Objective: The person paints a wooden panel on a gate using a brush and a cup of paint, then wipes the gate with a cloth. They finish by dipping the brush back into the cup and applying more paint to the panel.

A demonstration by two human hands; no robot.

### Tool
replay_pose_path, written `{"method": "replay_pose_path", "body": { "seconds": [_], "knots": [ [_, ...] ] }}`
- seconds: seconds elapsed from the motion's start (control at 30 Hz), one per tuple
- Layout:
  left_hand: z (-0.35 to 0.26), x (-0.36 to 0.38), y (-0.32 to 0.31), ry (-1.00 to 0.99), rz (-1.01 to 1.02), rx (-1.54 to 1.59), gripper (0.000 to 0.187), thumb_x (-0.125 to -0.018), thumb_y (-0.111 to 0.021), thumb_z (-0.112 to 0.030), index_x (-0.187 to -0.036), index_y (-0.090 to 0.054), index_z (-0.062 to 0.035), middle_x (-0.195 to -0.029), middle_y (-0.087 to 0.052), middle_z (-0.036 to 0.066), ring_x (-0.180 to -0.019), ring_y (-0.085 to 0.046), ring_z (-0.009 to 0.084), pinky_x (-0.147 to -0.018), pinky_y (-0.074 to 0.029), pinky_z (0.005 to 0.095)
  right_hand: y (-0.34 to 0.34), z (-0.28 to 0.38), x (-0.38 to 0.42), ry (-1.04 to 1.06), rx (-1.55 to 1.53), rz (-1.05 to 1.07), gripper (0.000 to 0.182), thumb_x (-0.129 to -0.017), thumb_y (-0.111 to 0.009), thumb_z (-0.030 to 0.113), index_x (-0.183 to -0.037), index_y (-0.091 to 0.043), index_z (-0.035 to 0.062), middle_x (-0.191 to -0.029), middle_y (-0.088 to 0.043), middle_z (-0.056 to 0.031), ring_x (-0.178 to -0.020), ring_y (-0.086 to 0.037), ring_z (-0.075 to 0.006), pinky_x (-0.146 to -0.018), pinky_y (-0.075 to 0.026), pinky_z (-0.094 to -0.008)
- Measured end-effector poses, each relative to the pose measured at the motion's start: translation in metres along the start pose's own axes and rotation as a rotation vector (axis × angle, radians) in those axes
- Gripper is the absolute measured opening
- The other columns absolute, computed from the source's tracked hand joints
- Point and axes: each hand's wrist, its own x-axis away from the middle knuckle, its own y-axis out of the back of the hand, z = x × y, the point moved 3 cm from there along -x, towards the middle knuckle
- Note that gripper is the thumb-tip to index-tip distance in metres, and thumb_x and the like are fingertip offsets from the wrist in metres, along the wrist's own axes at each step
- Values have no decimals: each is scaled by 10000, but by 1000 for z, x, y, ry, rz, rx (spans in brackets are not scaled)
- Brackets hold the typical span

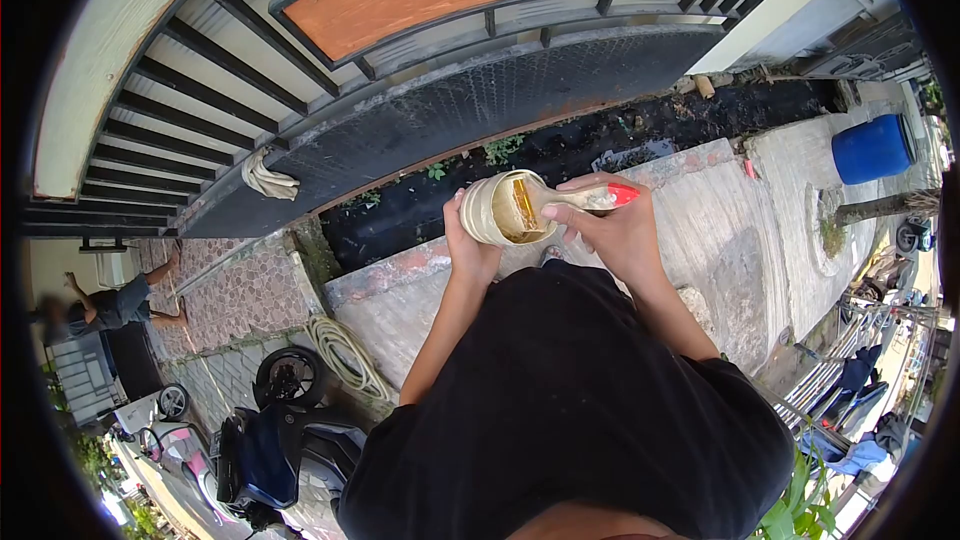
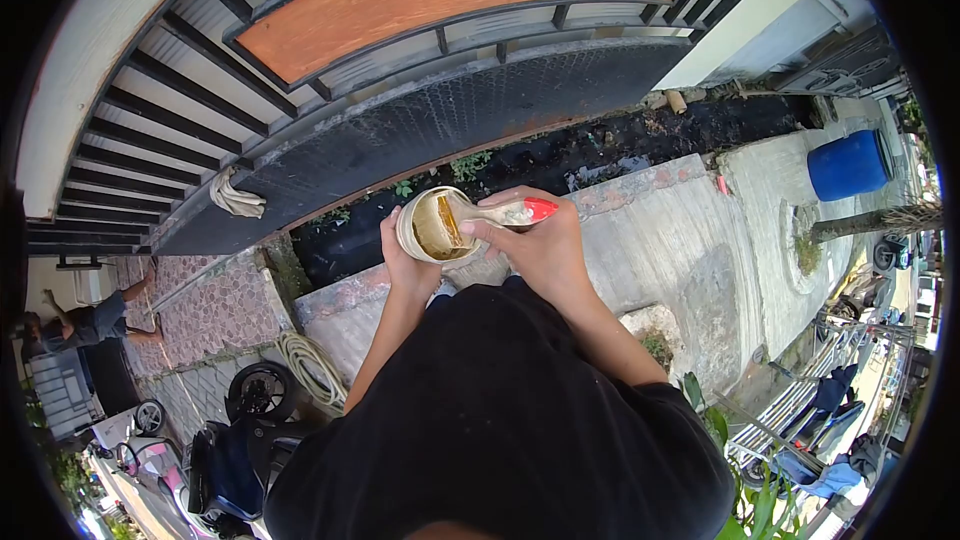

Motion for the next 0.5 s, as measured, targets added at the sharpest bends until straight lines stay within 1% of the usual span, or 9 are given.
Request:
{"method": "replay_pose_path", "body": {
  "seconds": [0.03, 0.1, 0.17, 0.23, 0.27, 0.33, 0.37, 0.43, 0.5],
  "knots": [
    [1, -1, 2, 3, 0, -2, 521, -1051, -438, -480, -1257, -678, -65, -1256, -710, 103, -1193, -654, 265, -1068, -489, 428, -1, 4, 1, -35, 61, 14, 178, -943, -802, 114, -1000, -728, -38, -775, -712, -62, -601, -651, -90, -490, -477, -225],
    [3, -2, 5, 2, 43, -28, 522, -1071, -403, -478, -1294, -653, -78, -1299, -703, 88, -1238, -645, 245, -1088, -485, 427, -2, 2, 3, -19, 36, 10, 175, -944, -798, 105, -1007, -718, -38, -778, -712, -60, -613, -653, -85, -495, -483, -227],
    [6, -2, 6, 16, 31, -29, 522, -1073, -399, -476, -1295, -652, -77, -1297, -703, 89, -1233, -648, 243, -1085, -488, 425, -6, -3, 6, -6, 12, 3, 173, -945, -795, 95, -1015, -709, -38, -782, -711, -58, -626, -654, -79, -500, -490, -229],
    [7, -1, 4, 25, 19, -29, 523, -1075, -395, -475, -1296, -650, -75, -1296, -704, 89, -1228, -651, 241, -1083, -490, 423, -11, -6, 9, 156, 96, -61, 176, -957, -783, 101, -1019, -694, -38, -775, -699, -39, -652, -647, -60, -519, -489, -223],
    [8, 0, 3, 43, 14, -31, 524, -1077, -391, -474, -1299, -649, -76, -1295, -705, 87, -1226, -653, 239, -1076, -497, 420, -11, -7, 9, 155, 93, -62, 176, -957, -783, 101, -1019, -694, -38, -775, -699, -39, -652, -647, -60, -519, -489, -223],
    [8, 2, 0, 61, 7, -35, 524, -1080, -386, -473, -1302, -647, -77, -1294, -706, 85, -1223, -656, 236, -1068, -504, 418, -12, -7, 10, 184, 140, -78, 213, -968, -770, 153, -991, -700, -47, -780, -717, -43, -653, -604, -25, -557, -470, -233],
    [8, 3, -1, 67, -5, -54, 523, -1081, -383, -474, -1304, -647, -80, -1292, -707, 83, -1223, -657, 235, -1062, -509, 416, -11, -6, 11, 182, 139, -79, 213, -968, -770, 153, -991, -700, -47, -780, -717, -43, -653, -604, -25, -557, -470, -233],
    [8, 4, -3, 73, -15, -70, 522, -1082, -381, -474, -1306, -647, -84, -1290, -708, 81, -1224, -657, 234, -1056, -515, 415, -7, -5, 9, 62, 142, -97, 218, -989, -754, 174, -989, -706, -38, -746, -697, -35, -626, -587, -28, -533, -449, -238],
    [8, 5, -4, 89, -29, -67, 517, -1080, -384, -482, -1303, -649, -99, -1284, -711, 74, -1212, -666, 233, -1040, -527, 421, -5, -5, 6, 48, 83, -142, 230, -1001, -747, 192, -983, -702, -32, -721, -681, -31, -609, -582, -33, -519, -435, -240]
  ]
}}
